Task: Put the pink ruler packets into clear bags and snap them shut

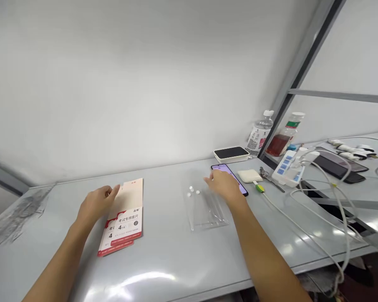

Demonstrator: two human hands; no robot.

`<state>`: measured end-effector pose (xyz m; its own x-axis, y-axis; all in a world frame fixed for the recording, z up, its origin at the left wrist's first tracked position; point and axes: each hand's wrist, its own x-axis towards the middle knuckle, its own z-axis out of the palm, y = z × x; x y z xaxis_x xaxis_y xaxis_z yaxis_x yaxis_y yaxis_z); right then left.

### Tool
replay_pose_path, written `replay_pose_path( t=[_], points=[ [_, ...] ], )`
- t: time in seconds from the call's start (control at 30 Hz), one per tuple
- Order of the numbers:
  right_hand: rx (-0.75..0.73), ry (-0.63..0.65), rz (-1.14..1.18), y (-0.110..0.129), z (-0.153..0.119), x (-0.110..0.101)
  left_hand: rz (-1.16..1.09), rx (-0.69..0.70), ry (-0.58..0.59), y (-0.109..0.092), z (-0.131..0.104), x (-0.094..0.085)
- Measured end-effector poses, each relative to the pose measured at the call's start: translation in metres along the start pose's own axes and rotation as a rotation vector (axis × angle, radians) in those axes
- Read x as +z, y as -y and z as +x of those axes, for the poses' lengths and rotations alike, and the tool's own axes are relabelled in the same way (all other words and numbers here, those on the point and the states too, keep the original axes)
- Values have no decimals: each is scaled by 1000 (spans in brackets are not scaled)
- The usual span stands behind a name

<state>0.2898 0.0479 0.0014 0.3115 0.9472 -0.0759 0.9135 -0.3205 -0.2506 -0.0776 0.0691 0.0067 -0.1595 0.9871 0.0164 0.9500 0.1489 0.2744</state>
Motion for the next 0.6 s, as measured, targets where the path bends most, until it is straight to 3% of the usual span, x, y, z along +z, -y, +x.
replay_pose_path(
  t=[0.17, 0.4, 0.6],
  points=[
    [-6, 18, 18, 2, 0, 4, -55, 20, -74, 3, 2, 10],
    [0, 28, 37, 4, 4, 8, -161, 152, -159, -5, -7, 18],
    [-15, 61, 30, 5, -1, 16, -165, 81, -153, 0, -10, 13]
  ],
)
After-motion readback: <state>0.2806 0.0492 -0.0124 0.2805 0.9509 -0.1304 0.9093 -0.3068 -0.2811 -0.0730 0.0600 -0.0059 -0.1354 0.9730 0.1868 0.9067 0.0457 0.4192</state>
